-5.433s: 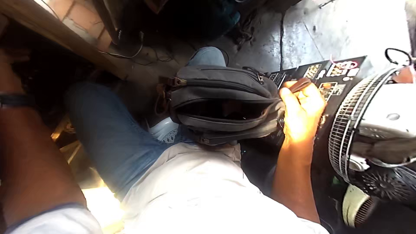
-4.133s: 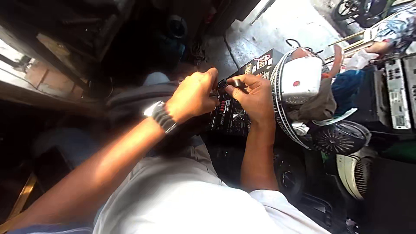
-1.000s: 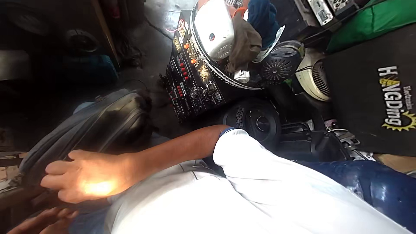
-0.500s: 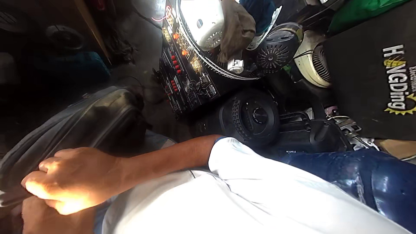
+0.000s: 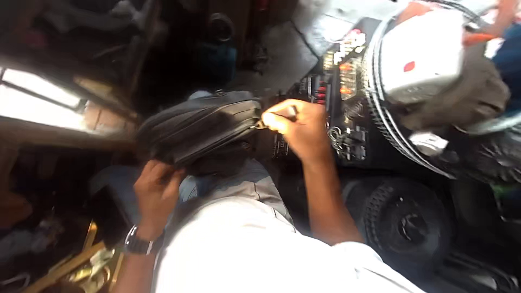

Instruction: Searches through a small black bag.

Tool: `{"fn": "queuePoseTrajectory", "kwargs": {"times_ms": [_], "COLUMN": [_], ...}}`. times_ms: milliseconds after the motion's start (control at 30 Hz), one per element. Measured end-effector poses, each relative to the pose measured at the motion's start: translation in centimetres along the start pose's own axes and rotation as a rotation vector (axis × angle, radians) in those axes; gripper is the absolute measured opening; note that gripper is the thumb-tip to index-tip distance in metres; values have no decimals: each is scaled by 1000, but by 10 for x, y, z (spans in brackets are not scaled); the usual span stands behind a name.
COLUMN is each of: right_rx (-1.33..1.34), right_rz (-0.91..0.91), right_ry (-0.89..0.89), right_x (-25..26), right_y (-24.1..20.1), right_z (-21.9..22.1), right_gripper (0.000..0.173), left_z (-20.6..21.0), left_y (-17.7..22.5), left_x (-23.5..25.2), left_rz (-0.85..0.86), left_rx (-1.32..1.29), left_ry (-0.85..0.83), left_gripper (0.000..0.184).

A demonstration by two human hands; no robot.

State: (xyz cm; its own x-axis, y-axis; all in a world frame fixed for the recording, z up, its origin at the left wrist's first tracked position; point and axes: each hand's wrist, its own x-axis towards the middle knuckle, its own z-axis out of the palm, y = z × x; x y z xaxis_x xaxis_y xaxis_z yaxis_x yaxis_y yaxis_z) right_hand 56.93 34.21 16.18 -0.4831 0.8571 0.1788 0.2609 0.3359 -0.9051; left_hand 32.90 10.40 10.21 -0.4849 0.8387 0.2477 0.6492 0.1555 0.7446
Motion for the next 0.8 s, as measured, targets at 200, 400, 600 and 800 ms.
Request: {"fn": "queuePoseTrajectory", "kwargs": {"times_ms": [200,400,600,800], "right_rx": [399,563,382,-213], "right_rz": [318,179,623,160], "right_ry": [-33,-216,-228,-156], "right_x": [-9,-7,-10,-16], "right_y": [30,28,90,86], "right_z": [-11,-18,-19,-16], "right_gripper": [10,17,10,23], "left_z": [7,25,23,-11], "left_y": [41,72,74,64], "left_x": [13,31,2,-10], "left_rz": [127,381,440,330], "left_rx": [247,271,127,65], "left_ry": [-20,-204,-340,-507], "left_gripper": [26,24,23,37]}}
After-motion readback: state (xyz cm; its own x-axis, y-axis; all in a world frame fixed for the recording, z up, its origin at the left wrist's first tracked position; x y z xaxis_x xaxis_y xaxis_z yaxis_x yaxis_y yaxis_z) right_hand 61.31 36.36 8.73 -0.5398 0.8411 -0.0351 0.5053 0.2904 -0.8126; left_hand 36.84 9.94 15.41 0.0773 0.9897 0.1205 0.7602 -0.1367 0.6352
